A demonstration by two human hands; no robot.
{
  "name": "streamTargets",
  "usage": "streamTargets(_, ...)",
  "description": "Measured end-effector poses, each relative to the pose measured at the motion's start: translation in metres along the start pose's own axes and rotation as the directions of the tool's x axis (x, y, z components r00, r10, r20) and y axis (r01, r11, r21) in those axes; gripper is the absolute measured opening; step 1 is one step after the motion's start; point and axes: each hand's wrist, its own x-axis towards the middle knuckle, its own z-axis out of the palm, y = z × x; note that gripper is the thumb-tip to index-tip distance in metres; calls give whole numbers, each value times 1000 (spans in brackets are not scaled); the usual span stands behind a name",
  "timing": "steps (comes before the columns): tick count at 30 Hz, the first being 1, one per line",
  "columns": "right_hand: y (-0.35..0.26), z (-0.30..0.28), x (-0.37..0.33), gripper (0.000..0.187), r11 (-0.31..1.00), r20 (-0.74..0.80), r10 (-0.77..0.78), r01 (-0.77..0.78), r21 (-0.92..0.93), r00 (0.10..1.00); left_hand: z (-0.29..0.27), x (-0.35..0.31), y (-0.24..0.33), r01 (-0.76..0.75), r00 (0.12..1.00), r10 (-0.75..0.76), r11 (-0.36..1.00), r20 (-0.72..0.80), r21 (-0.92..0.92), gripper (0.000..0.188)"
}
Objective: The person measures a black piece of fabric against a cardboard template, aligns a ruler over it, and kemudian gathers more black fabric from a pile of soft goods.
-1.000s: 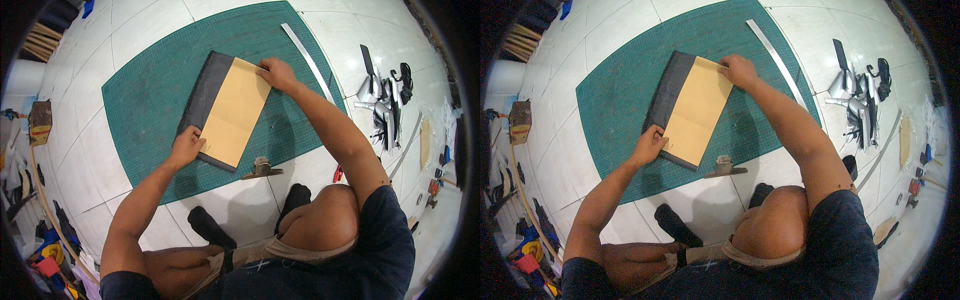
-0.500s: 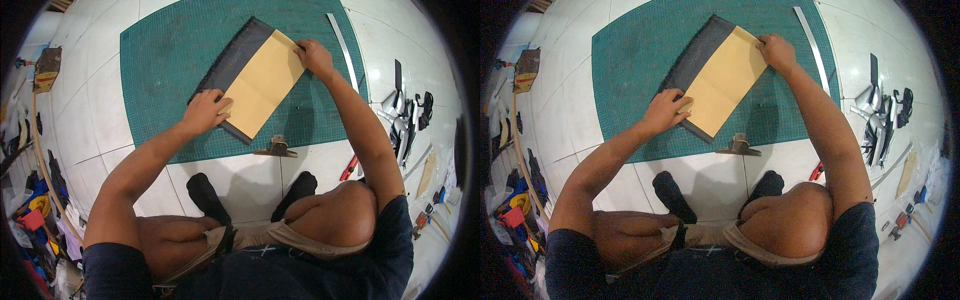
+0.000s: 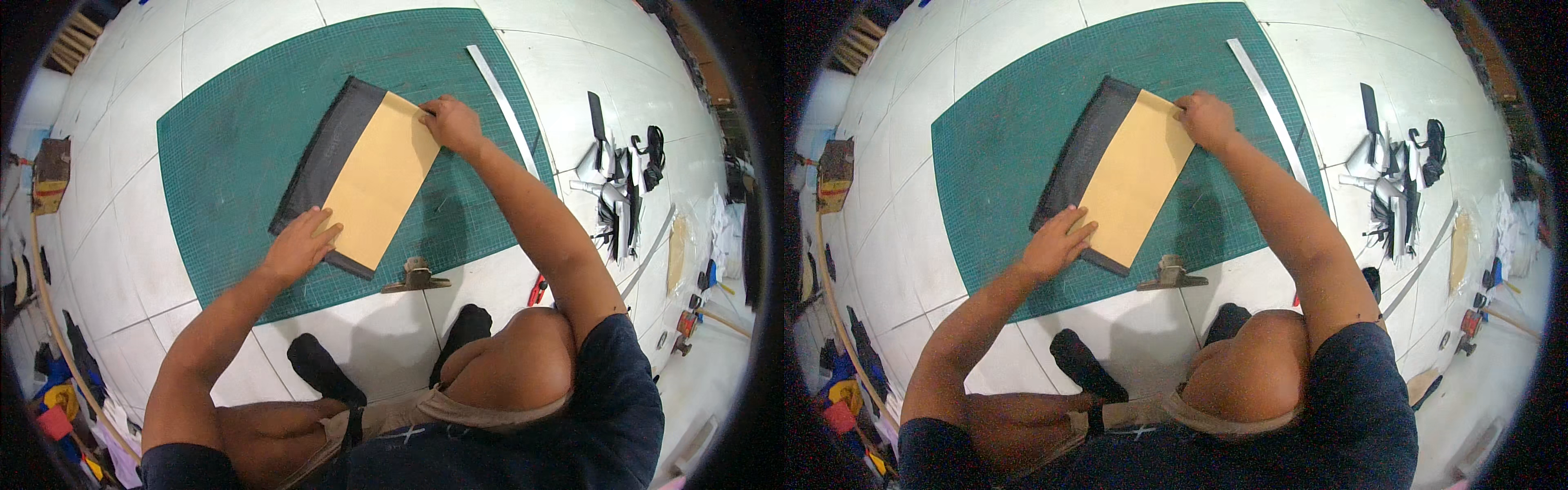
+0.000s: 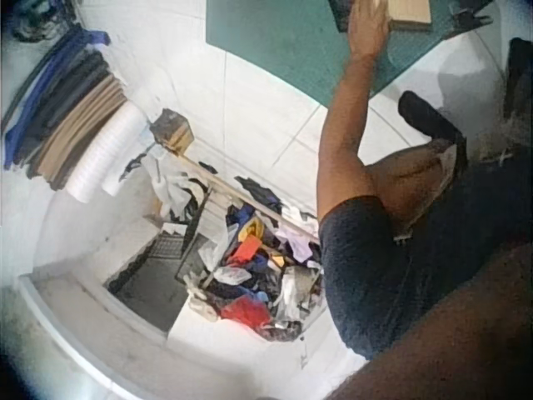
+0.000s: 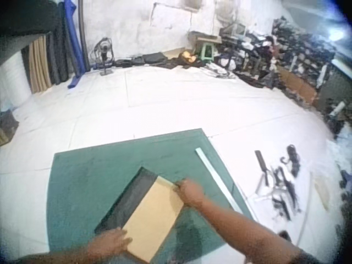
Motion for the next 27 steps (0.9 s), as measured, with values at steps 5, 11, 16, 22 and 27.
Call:
streamTargets(5, -4, 2, 0, 36, 975, -85, -215, 209, -73, 973, -3, 3, -1, -8, 1000, 8, 1000, -11, -19, 42)
streamTargets(11, -1, 16, 3, 37, 955, -4, -271, 269, -125, 962, 5, -6, -2, 45, 999, -45, 999, 17, 13, 45)
streamTargets(16, -6, 12, 2, 39, 928, 36, -304, 305, -212, 952, 13, -15, -7, 39, 999, -39, 999, 31, 9, 54)
streamTargets(22, -9, 14, 3, 44, 939, 97, -253, 268, -215, 963, 17, -23, -6, 11, 999, -12, 999, 41, 30, 65)
streamTargets(27, -9, 12, 2, 45, 937, 105, -259, 276, -216, 960, 18, -21, -6, 3, 999, -5, 999, 50, 39, 65)
